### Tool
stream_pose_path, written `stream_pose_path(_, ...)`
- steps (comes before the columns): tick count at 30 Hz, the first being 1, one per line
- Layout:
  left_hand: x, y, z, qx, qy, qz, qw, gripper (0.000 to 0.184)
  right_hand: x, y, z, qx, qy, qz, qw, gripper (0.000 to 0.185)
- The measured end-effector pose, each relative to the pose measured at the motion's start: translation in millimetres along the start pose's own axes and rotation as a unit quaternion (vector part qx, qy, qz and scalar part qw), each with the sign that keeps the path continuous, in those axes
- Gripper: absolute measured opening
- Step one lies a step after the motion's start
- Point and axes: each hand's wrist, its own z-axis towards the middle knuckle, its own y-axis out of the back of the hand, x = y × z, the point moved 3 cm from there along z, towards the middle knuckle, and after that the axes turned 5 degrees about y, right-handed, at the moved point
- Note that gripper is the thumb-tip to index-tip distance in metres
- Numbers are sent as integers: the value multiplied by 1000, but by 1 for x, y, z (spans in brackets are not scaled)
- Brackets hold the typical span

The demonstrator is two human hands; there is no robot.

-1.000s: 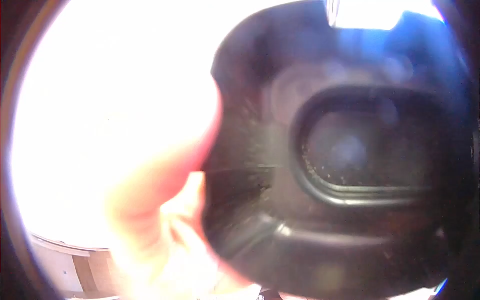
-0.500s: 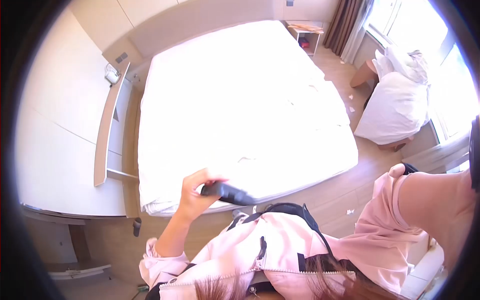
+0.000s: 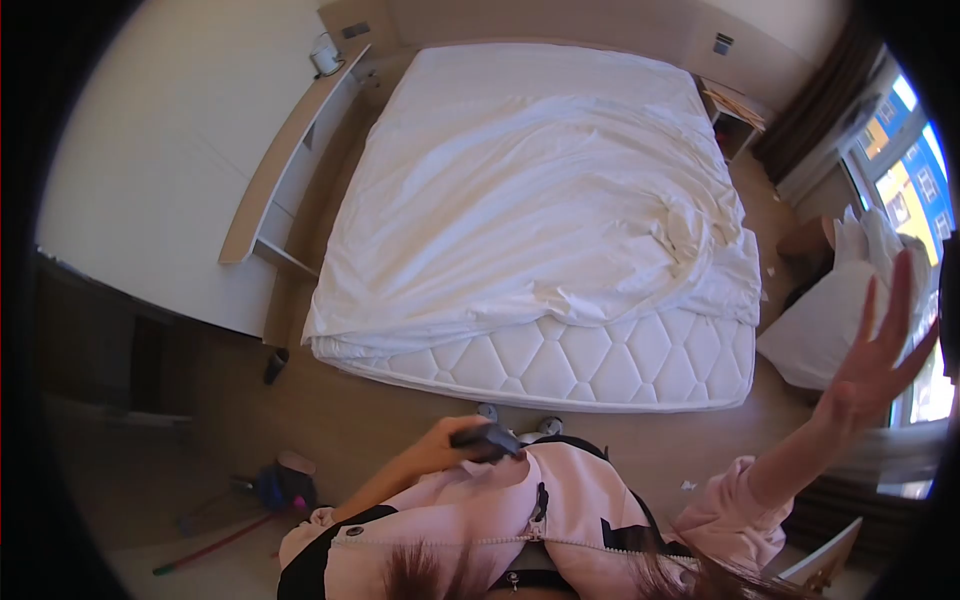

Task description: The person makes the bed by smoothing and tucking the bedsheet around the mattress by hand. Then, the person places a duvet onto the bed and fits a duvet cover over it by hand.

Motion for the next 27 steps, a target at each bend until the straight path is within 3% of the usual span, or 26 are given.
stream_pose_path(1, -4, 16, -8, -94, 29, -49, 994, 37, -14, -7, -19, 1, -67, 20, 998, 91)
stream_pose_path(3, -31, 45, -45, -91, 112, 39, 989, 47, -32, -25, -60, 28, -171, 61, 983, 83)
stream_pose_path(5, -19, 67, -81, -42, 39, 316, 947, 51, -43, -40, -99, 41, -269, 80, 959, 75)
stream_pose_path(7, 2, 65, -113, 146, 280, 357, 879, 54, -52, -47, -135, 48, -349, 102, 930, 67)
stream_pose_path(8, 11, 56, -117, 143, 282, 354, 881, 54, -55, -50, -152, 48, -384, 112, 915, 64)
stream_pose_path(10, 20, 34, -119, 149, 127, 224, 955, 60, -57, -57, -174, 47, -405, 127, 904, 63)
stream_pose_path(14, 43, 31, -111, 155, 124, 193, 961, 63, -60, -78, -198, 47, -442, 174, 879, 60)
stream_pose_path(16, 42, 35, -109, 179, 225, 177, 941, 62, -60, -89, -204, 51, -440, 210, 872, 59)
stream_pose_path(20, 32, 37, -111, 245, 255, 202, 913, 62, -55, -102, -213, 70, -459, 251, 849, 57)
stream_pose_path(23, 49, 21, -89, 213, 283, 174, 919, 60, -57, -111, -229, 80, -479, 267, 832, 55)
stream_pose_path(25, 43, 7, -59, 106, 166, 212, 957, 59, -59, -122, -239, 98, -494, 289, 814, 54)
stream_pose_path(27, 54, 2, -53, 79, 173, 222, 956, 58, -57, -126, -248, 102, -493, 290, 814, 53)
